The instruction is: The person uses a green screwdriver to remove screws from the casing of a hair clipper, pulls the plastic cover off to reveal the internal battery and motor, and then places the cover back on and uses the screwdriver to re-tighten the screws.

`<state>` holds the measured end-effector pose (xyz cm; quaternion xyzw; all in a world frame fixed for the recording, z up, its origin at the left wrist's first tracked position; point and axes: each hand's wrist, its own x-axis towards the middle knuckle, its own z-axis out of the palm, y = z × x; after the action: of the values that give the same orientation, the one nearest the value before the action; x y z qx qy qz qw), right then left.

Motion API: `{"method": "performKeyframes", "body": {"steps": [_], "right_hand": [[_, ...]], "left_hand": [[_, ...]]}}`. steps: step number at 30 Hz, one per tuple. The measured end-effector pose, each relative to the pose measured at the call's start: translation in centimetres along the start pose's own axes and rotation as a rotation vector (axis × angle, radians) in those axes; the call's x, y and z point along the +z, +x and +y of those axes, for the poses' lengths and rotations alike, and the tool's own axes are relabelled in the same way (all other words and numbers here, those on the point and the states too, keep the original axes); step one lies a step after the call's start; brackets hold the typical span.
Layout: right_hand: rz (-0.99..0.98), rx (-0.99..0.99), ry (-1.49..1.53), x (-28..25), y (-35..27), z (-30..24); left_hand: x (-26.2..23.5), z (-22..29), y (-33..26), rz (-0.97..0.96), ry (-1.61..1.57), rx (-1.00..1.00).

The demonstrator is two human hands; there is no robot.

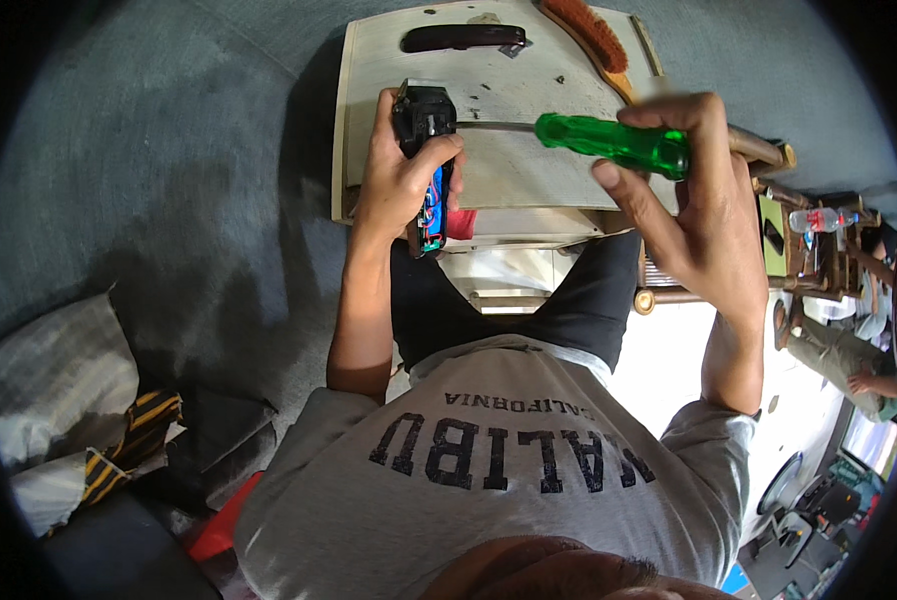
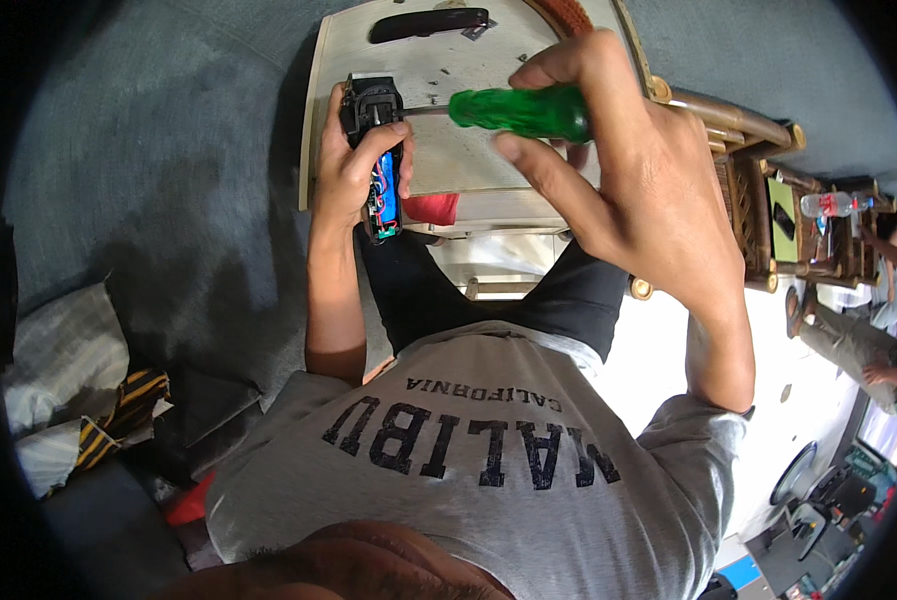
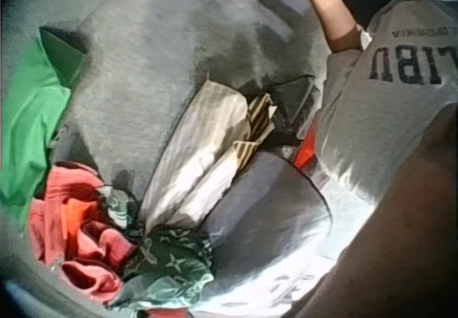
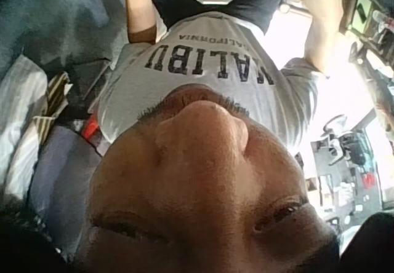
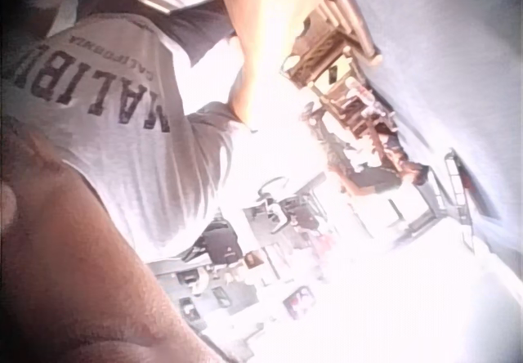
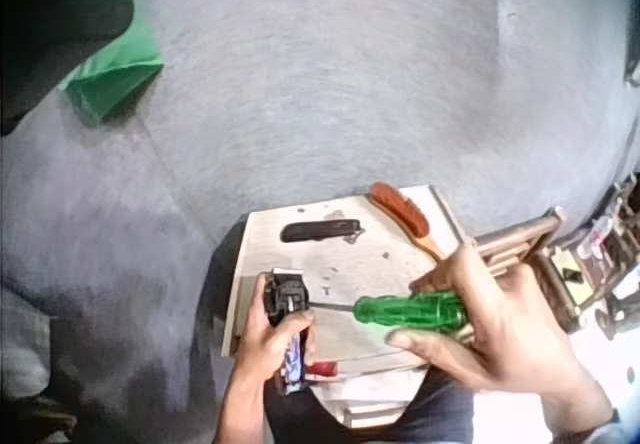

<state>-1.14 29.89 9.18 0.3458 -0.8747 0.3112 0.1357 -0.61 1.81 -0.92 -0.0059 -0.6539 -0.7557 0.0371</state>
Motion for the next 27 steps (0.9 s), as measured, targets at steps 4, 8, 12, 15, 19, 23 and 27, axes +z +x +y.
{"method": "performKeyframes", "body": {"steps": [4, 8, 12, 15, 19, 23, 27], "right_hand": [[0.101, 0.019, 0.071, 0.3, 0.5, -1.3], [0.102, -0.154, -0.063, 0.3, 0.6, 1.0], [0.12, -0.15, -0.005, 0.3, 0.6, 0.3], [0.008, -0.158, -0.043, -0.2, 0.6, 0.7], [0.068, -0.074, 0.023, -0.4, 0.6, -1.2], [0.033, -0.104, -0.053, -0.6, 0.6, -0.9], [0.207, -0.155, -0.017, 0.4, 0.8, -0.5]], "left_hand": [[0.1, 0.1, -0.2, -0.005, -0.036, 0.008], [0.3, 0.2, -0.1, -0.01, -0.041, -0.008], [0.4, 0.2, 0.0, 0.009, -0.042, -0.019], [0.0, -0.1, 0.0, -0.008, -0.034, -0.02], [0.3, 0.1, 0.0, -0.01, -0.031, -0.02], [0.3, 0.2, -0.1, -0.004, -0.021, -0.01], [0.4, 0.3, 0.1, -0.013, -0.014, -0.009]]}}
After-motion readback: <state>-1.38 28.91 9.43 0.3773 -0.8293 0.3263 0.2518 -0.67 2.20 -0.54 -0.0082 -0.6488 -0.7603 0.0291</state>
